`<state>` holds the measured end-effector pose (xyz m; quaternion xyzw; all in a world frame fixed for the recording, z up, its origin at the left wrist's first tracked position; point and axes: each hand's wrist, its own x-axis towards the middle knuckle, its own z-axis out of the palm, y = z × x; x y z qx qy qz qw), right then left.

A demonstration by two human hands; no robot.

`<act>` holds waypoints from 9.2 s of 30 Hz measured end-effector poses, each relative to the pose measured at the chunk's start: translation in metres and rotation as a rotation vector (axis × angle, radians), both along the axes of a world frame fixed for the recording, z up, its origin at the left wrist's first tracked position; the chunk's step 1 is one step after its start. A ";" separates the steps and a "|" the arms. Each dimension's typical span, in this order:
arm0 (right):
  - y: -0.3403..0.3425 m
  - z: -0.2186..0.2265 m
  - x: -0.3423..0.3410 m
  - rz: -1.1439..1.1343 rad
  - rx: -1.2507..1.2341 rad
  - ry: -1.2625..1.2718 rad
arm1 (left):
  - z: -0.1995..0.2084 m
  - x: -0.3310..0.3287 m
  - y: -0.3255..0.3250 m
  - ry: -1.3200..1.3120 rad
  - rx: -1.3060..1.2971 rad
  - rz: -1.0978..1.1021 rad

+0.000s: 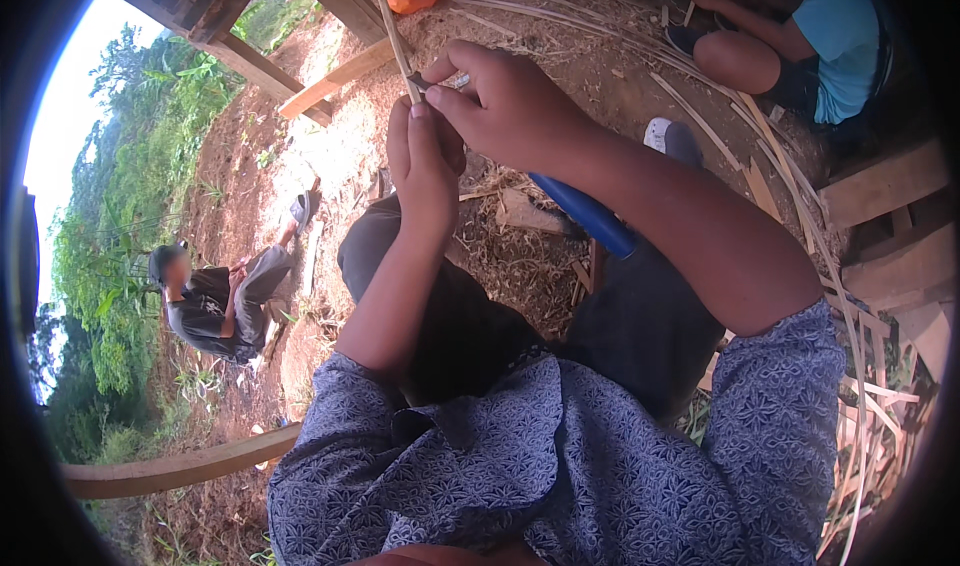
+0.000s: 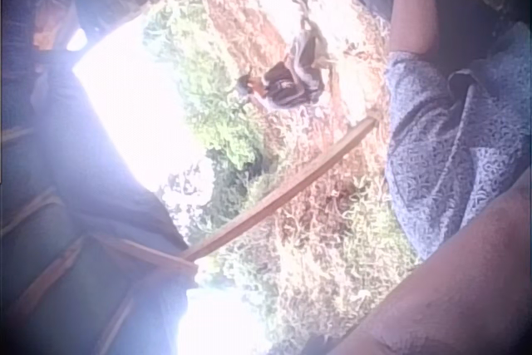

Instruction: The person sits on the ground and uses a knife to shave thin strips from a piece of wood. They hold the wood with one hand and carefully scrape the blade along its length to create fine shavings.

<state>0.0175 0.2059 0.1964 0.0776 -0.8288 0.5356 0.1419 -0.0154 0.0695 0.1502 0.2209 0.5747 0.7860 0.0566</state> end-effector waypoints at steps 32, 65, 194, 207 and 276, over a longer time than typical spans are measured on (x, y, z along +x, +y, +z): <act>0.019 0.029 -0.001 -0.109 -0.205 0.070 | 0.006 0.006 -0.006 0.139 -0.039 0.010; 0.060 0.036 -0.008 -0.268 -0.296 -0.028 | 0.000 0.018 0.000 -0.012 -0.088 -0.101; -0.017 -0.004 -0.014 0.045 -0.215 -0.283 | -0.016 -0.017 -0.012 -0.024 0.052 -0.100; 0.035 0.028 -0.040 -0.280 -0.485 0.017 | -0.026 0.010 -0.002 0.203 -0.202 -0.161; 0.068 0.032 -0.046 -0.513 -0.564 0.075 | -0.031 -0.007 -0.010 0.128 -0.215 -0.014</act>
